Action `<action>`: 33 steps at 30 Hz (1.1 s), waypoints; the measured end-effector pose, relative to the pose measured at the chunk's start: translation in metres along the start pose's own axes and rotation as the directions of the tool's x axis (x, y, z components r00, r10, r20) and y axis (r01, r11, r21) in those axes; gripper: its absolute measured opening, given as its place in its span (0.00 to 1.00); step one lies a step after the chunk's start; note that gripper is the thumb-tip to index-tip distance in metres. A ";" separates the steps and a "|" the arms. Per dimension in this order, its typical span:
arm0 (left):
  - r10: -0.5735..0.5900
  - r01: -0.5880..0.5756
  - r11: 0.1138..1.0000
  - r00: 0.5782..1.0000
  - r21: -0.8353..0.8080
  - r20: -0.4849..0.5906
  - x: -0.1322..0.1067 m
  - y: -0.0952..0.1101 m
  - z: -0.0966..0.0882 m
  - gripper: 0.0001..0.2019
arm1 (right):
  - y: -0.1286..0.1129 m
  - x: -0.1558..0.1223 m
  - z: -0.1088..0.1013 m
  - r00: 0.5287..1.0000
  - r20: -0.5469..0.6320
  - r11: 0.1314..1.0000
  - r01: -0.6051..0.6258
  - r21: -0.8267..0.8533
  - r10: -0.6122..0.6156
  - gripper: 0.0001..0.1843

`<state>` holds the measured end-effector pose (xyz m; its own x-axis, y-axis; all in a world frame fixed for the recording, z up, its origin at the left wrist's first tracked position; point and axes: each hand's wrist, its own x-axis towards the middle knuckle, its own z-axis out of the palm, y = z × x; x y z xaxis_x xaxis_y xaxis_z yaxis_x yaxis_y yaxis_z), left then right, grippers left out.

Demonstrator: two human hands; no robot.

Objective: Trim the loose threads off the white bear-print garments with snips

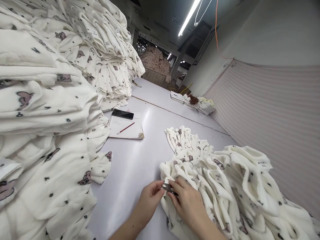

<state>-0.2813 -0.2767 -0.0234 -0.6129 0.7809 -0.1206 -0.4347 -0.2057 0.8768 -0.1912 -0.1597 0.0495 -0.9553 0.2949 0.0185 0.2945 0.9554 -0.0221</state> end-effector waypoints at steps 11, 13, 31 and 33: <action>0.038 -0.031 0.996 0.996 0.084 -0.079 0.002 0.004 -0.002 0.13 | 0.004 0.000 -0.005 1.000 0.017 0.999 -0.013 -0.039 0.014 0.13; 0.039 -0.032 0.998 0.992 0.062 -0.120 0.001 0.002 0.000 0.14 | 0.003 0.000 -0.003 1.000 0.012 0.998 -0.006 -0.060 0.007 0.12; -0.065 0.058 0.997 0.988 -0.053 -0.142 -0.002 -0.008 -0.004 0.14 | 0.021 0.003 0.000 0.981 -0.045 0.981 -0.189 0.043 0.191 0.13; -0.025 0.034 0.998 0.987 0.055 -0.160 -0.006 -0.013 -0.007 0.17 | 0.026 0.002 0.000 0.980 -0.035 0.978 -0.195 0.070 0.198 0.12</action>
<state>-0.2767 -0.2825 -0.0377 -0.6994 0.6814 -0.2156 -0.4183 -0.1457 0.8966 -0.1858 -0.1345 0.0495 -0.8768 0.4784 0.0487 0.4726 0.8761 -0.0955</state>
